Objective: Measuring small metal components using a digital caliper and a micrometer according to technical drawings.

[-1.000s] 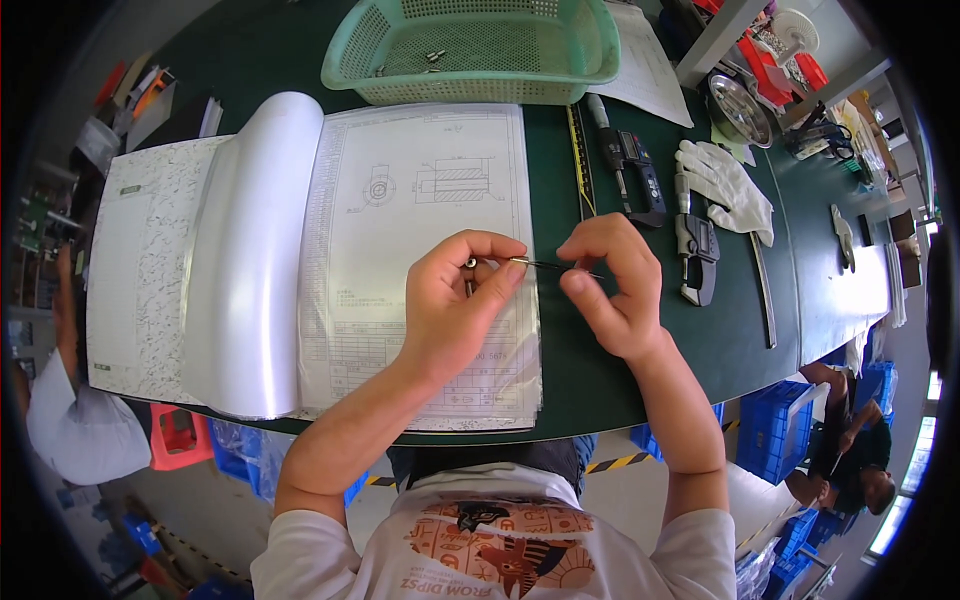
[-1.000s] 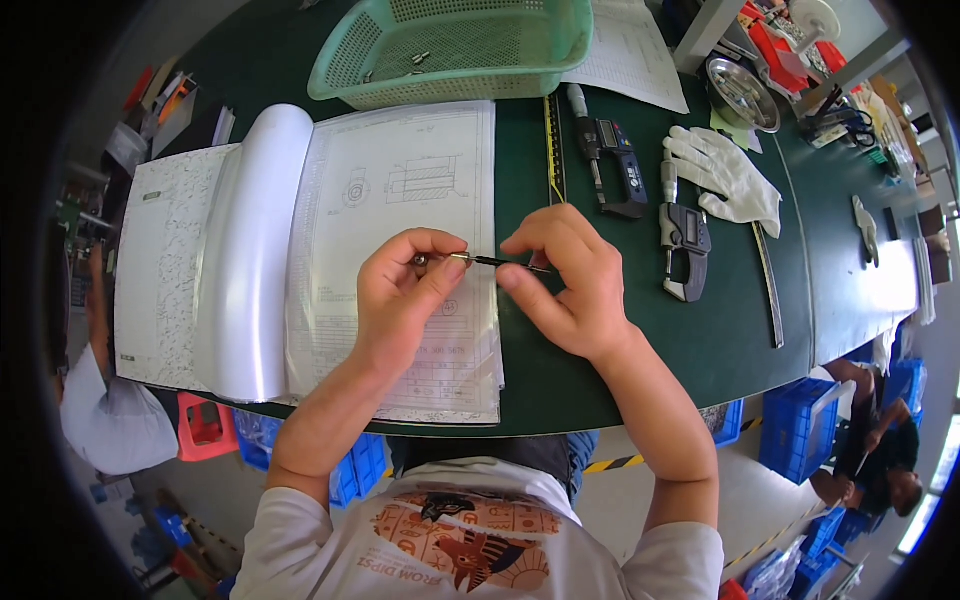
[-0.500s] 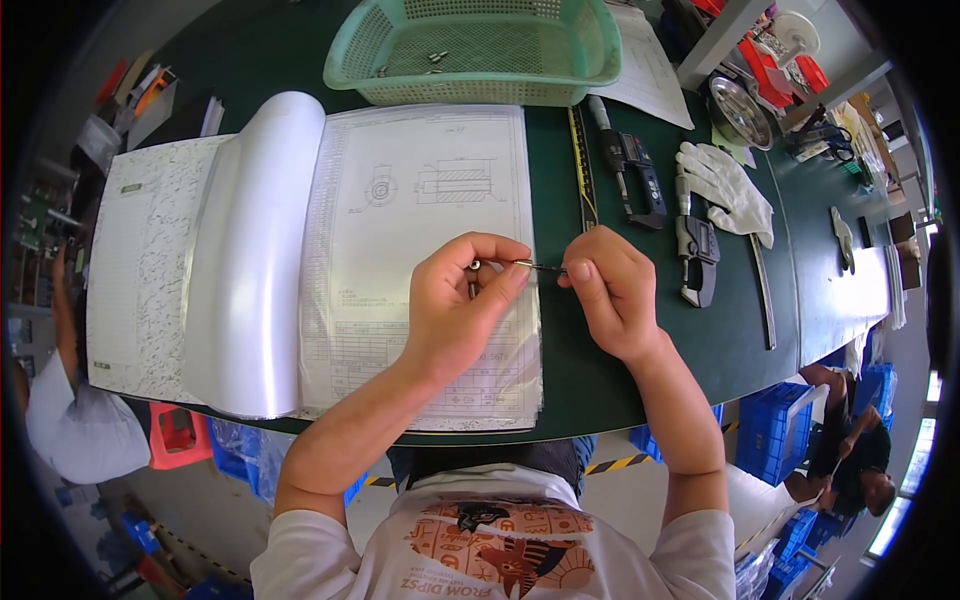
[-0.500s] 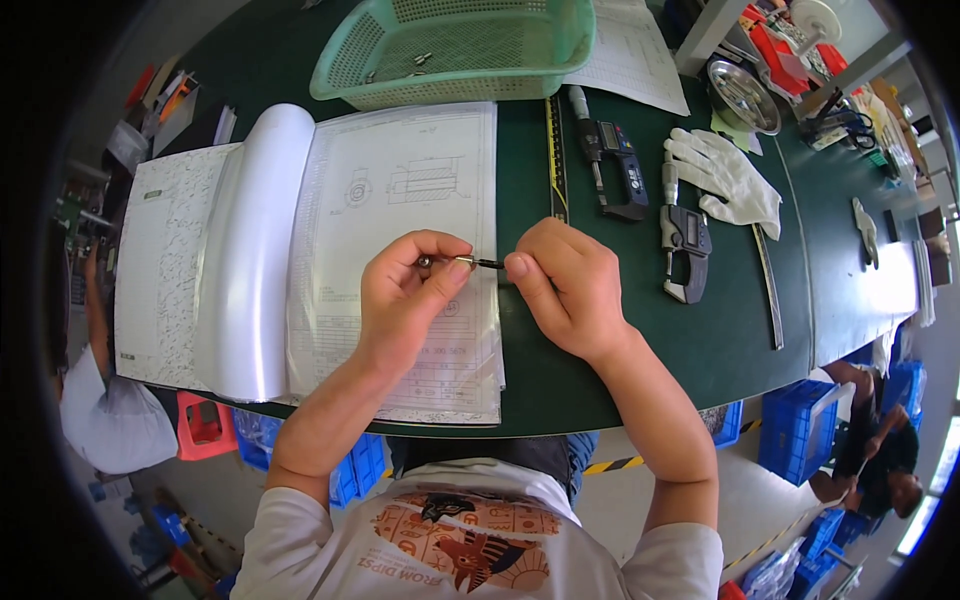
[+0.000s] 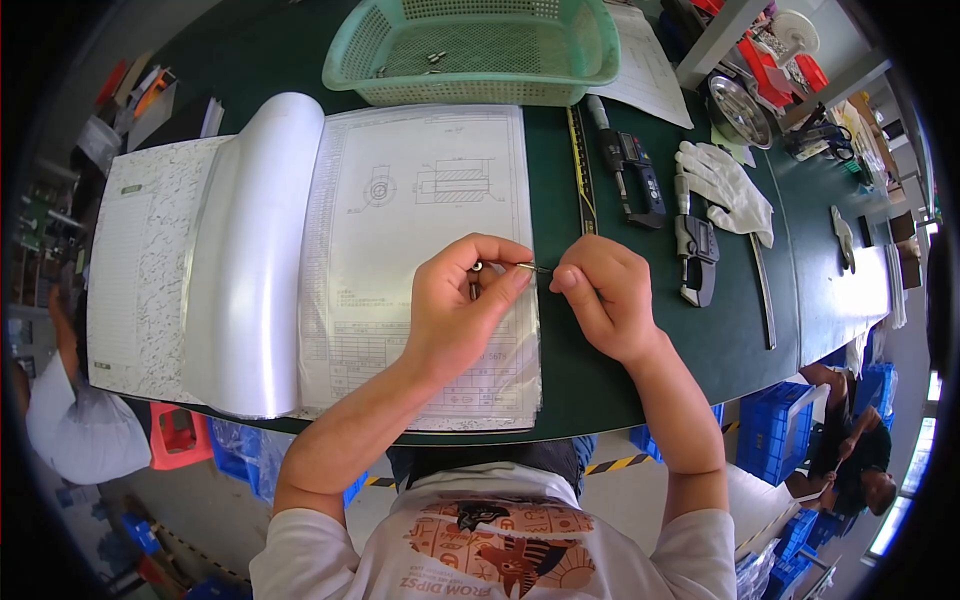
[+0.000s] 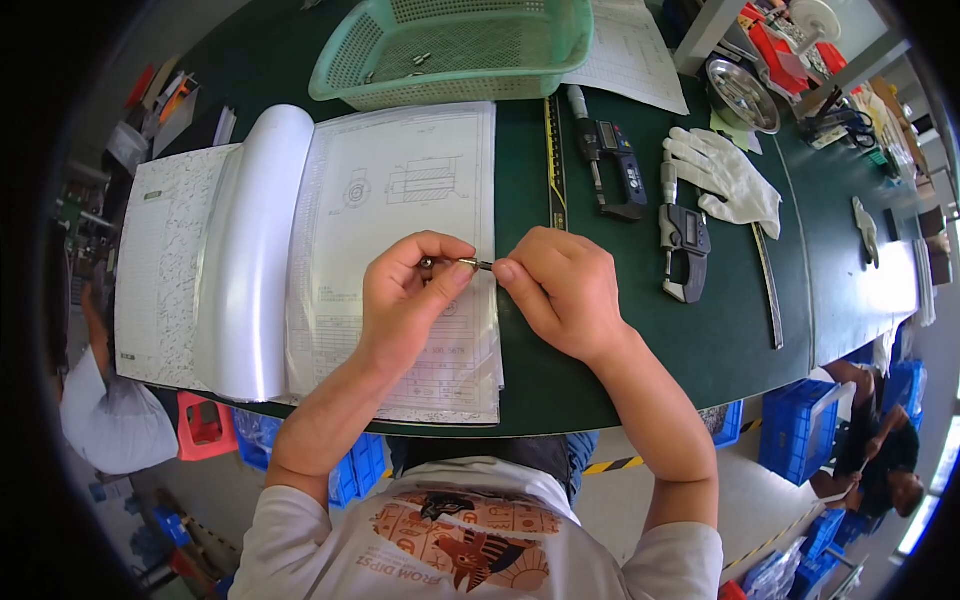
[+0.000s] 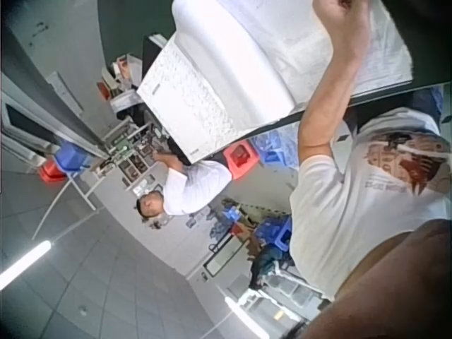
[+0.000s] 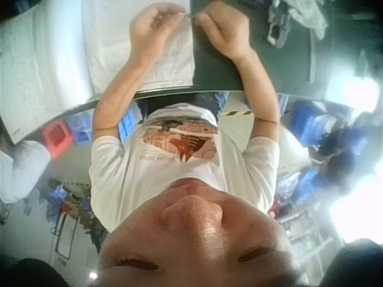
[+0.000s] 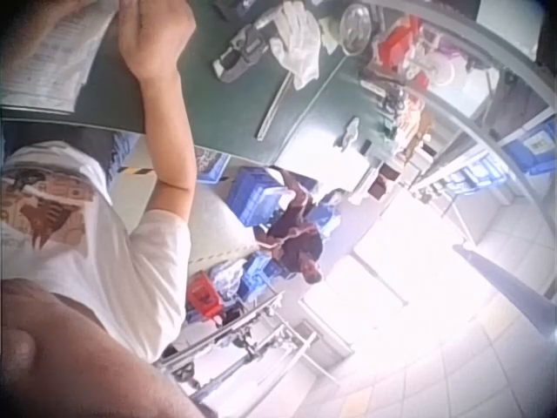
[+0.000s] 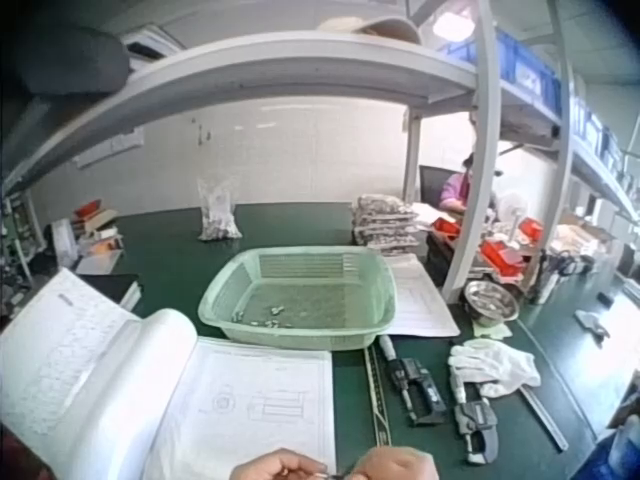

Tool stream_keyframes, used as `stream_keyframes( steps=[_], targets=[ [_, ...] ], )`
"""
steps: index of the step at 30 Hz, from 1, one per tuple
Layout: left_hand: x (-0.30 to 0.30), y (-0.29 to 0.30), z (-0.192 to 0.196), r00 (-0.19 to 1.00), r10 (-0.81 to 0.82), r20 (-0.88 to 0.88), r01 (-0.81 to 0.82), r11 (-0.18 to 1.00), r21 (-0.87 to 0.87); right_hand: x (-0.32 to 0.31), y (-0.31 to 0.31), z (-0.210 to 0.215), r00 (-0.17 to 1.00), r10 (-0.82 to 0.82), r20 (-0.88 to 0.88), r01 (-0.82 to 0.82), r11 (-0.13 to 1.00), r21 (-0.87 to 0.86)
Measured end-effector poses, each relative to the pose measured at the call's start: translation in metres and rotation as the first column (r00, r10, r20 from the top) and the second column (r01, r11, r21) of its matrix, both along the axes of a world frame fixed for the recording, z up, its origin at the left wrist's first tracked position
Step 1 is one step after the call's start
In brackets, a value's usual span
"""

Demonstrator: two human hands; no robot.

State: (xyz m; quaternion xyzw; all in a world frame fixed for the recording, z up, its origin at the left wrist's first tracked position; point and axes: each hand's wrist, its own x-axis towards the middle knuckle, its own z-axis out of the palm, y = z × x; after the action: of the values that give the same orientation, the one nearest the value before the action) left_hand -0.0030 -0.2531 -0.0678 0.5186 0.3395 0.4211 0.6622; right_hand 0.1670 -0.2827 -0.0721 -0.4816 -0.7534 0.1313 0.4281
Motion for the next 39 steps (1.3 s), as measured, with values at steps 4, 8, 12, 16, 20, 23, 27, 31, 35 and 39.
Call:
stream_keyframes(
  steps=[4,8,12,16,20,23,27,31,35,39],
  targets=[
    [-0.002,0.0,-0.001,1.0,-0.008,0.013,0.008,1.0,-0.028,-0.009,0.001,0.002,0.991,-0.03,-0.134,0.037,0.998,0.048],
    [0.0,0.0,-0.002,0.999,-0.023,-0.025,0.023,0.999,0.023,0.0,-0.001,-0.001,1.0,-0.012,0.005,0.012,1.0,0.002],
    [-0.001,-0.001,-0.002,1.0,-0.018,-0.005,0.018,1.0,-0.001,-0.013,0.001,0.005,0.987,-0.047,-0.156,0.051,0.998,0.022],
    [0.001,0.0,-0.001,1.0,-0.02,-0.012,0.02,1.0,0.017,-0.006,-0.001,0.003,0.995,-0.069,-0.07,0.071,0.997,0.026],
    [0.0,-0.001,-0.001,1.0,-0.006,-0.016,0.006,1.0,0.003,-0.007,-0.001,0.002,1.0,-0.014,-0.019,0.014,1.0,-0.021],
    [0.0,0.0,-0.003,1.0,-0.022,0.001,0.022,1.0,-0.009,-0.006,-0.002,0.004,0.999,-0.008,-0.05,0.007,1.0,-0.031],
    [0.001,-0.001,-0.003,1.0,-0.004,-0.028,0.004,1.0,0.022,-0.006,-0.002,-0.001,0.999,-0.051,0.004,0.051,0.999,-0.013],
    [0.0,0.0,-0.002,1.0,-0.014,-0.009,0.014,1.0,-0.006,-0.016,-0.002,0.007,0.985,-0.083,-0.149,0.089,0.995,0.034],
    [0.0,0.0,-0.002,1.0,-0.015,-0.005,0.015,1.0,-0.013,-0.008,0.0,0.002,0.996,-0.052,-0.079,0.053,0.999,0.012],
    [0.001,0.0,-0.003,1.0,-0.011,-0.023,0.011,1.0,0.015,-0.011,-0.001,0.003,0.989,-0.078,-0.126,0.094,0.988,0.121]
  ],
)
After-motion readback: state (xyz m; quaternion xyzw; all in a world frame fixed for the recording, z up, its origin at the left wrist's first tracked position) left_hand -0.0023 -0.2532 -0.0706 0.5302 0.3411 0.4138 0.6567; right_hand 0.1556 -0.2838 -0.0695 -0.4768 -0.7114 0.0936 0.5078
